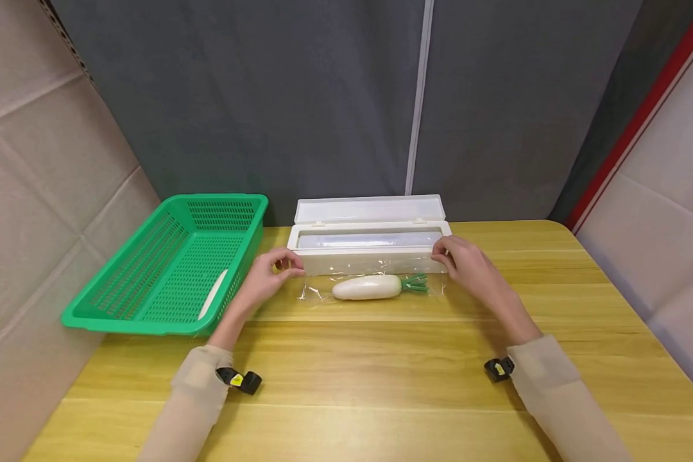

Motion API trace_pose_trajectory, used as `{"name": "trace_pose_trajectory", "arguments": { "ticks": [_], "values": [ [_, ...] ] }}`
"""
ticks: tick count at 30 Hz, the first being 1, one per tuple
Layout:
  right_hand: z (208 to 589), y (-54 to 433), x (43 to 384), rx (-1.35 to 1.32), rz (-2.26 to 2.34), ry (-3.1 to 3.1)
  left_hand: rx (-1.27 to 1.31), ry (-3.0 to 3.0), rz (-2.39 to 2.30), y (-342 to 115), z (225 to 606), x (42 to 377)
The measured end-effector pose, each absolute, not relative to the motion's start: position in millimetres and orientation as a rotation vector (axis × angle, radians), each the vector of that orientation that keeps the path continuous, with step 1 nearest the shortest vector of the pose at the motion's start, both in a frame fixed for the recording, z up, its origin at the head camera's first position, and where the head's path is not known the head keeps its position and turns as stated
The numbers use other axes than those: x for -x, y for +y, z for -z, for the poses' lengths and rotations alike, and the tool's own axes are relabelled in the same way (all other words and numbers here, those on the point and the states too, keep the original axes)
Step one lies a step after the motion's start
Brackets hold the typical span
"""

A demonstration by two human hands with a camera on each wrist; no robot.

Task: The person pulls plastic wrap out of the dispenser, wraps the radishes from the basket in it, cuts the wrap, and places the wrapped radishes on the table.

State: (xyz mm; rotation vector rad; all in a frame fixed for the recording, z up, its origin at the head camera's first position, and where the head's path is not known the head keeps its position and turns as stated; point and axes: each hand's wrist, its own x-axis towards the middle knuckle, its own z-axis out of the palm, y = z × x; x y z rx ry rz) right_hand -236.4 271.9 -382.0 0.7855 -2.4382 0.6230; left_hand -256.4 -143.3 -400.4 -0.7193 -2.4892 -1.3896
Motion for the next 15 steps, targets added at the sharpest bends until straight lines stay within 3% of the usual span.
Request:
{"name": "trace_pose_trajectory", "arguments": {
  "ticks": [15],
  "values": [
    [382,277,224,-0.909,-0.647,-2.339,0.771,-2.562,1.348,-146,397,243]
  ]
}}
